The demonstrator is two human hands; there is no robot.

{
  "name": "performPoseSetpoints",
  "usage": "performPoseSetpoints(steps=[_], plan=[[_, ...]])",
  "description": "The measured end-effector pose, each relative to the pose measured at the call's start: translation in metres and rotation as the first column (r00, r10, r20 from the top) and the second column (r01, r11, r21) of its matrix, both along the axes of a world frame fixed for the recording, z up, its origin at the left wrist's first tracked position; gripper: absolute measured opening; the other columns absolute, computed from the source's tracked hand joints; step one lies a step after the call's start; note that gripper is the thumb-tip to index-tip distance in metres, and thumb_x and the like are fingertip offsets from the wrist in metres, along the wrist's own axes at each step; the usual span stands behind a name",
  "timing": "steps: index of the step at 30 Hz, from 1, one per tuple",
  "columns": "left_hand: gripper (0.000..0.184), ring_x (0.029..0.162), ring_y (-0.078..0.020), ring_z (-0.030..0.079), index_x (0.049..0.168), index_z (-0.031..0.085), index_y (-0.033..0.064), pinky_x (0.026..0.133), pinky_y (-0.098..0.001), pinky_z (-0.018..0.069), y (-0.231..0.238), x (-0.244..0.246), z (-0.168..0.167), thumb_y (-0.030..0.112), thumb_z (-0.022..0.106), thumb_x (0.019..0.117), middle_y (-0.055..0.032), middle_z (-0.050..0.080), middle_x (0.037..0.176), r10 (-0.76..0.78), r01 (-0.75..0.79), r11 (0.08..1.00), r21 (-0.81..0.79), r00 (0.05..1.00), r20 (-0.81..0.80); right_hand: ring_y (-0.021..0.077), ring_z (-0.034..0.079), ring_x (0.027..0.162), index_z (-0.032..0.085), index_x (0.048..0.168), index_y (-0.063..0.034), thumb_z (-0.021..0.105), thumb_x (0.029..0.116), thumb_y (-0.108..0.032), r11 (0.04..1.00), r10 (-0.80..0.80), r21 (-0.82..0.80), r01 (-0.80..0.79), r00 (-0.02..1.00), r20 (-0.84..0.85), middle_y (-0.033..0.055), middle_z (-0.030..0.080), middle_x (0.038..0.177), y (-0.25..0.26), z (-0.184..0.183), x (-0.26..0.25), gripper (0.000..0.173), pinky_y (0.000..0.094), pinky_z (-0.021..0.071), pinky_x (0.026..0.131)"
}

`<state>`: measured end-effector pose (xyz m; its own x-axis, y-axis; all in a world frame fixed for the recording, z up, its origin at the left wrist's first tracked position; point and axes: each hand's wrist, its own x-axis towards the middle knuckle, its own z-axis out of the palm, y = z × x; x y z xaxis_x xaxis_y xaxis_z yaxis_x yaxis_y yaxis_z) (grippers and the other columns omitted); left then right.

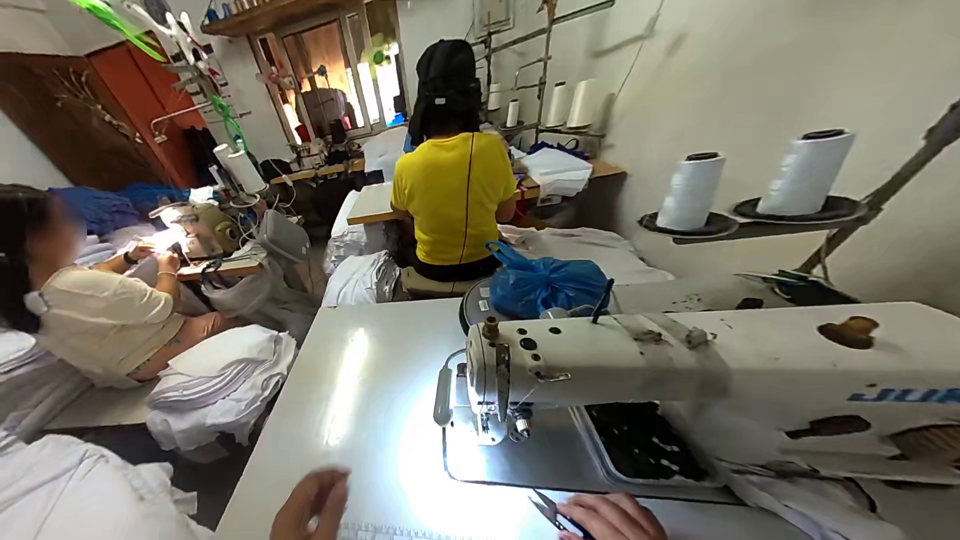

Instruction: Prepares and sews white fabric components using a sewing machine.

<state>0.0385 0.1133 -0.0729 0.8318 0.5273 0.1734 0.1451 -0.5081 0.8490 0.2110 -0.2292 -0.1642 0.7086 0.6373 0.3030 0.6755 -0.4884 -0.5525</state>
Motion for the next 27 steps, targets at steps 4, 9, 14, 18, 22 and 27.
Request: performPoseSetpoints(steps=[4,9,14,18,22,27], plan=[[0.045,0.085,-0.0145,0.065,0.133,0.062,0.0029,0.07,-0.0301,0.0549,-0.02,0.103,0.014,0.03,0.034,0.1112,-0.0072,0.067,0.11,-0.164,0.116,0.893,-0.435,0.984,-0.073,0.0437,0.063,0.109,0.075,0.12,-0.0054,0.06,0.1028,-0.029,0.999,-0.033,-0.004,0.032,0.998,-0.045,0.0214,0.07,0.119,-0.014,-0.019,0.003,0.033,0.0596,0.0479,0.094],[0.044,0.078,-0.0149,0.065,0.116,0.064,0.0027,0.067,-0.0305,0.0548,-0.04,0.163,0.011,0.036,0.035,0.1123,-0.0093,0.067,0.099,-0.202,0.149,0.592,-0.792,0.979,0.033,0.0414,0.065,0.102,0.076,0.118,-0.0043,0.057,0.1034,-0.022,0.993,-0.111,0.038,0.111,0.994,0.003,0.0212,0.071,0.112,-0.011,-0.03,0.001,0.03,0.0548,0.0502,0.092],[0.023,0.08,-0.0166,0.068,0.099,0.064,0.0007,0.077,-0.0345,0.0591,-0.038,0.164,0.005,0.016,0.049,0.1079,-0.01,0.068,0.091,-0.173,0.191,0.408,-0.893,0.976,0.13,0.0402,0.065,0.102,0.076,0.118,-0.0058,0.058,0.1031,-0.024,0.993,-0.109,0.032,0.109,0.994,0.001,0.0205,0.071,0.11,-0.011,-0.032,0.003,0.029,0.0539,0.0499,0.091],[0.013,0.071,-0.0129,0.065,0.098,0.066,-0.0009,0.07,-0.0301,0.0577,-0.037,0.163,0.003,0.009,0.06,0.1021,-0.0076,0.067,0.082,-0.19,0.212,0.562,-0.8,0.974,0.125,0.0388,0.064,0.103,0.076,0.116,-0.0061,0.059,0.1026,-0.024,0.992,-0.113,0.045,0.114,0.993,-0.014,0.0205,0.07,0.109,-0.012,-0.036,0.004,0.029,0.0533,0.0493,0.093],[0.011,0.068,-0.0116,0.063,0.097,0.065,-0.0002,0.068,-0.0281,0.0564,-0.038,0.162,0.003,0.01,0.064,0.0999,-0.0067,0.065,0.08,-0.21,0.209,0.633,-0.745,0.973,0.095,0.0374,0.064,0.101,0.077,0.115,-0.0066,0.06,0.1018,-0.024,0.989,-0.131,0.07,0.13,0.991,0.009,0.0197,0.07,0.108,-0.012,-0.039,0.004,0.028,0.053,0.0493,0.092],[0.022,0.075,-0.012,0.066,0.108,0.065,0.0053,0.07,-0.03,0.0578,-0.036,0.157,-0.005,0.025,0.056,0.1054,-0.0058,0.067,0.089,-0.264,0.271,0.573,-0.773,0.954,0.139,0.0327,0.064,0.102,0.077,0.114,-0.0101,0.06,0.1007,-0.028,0.983,-0.156,0.095,0.154,0.988,0.018,0.0156,0.07,0.107,-0.01,-0.043,0.005,0.028,0.051,0.0492,0.093]])
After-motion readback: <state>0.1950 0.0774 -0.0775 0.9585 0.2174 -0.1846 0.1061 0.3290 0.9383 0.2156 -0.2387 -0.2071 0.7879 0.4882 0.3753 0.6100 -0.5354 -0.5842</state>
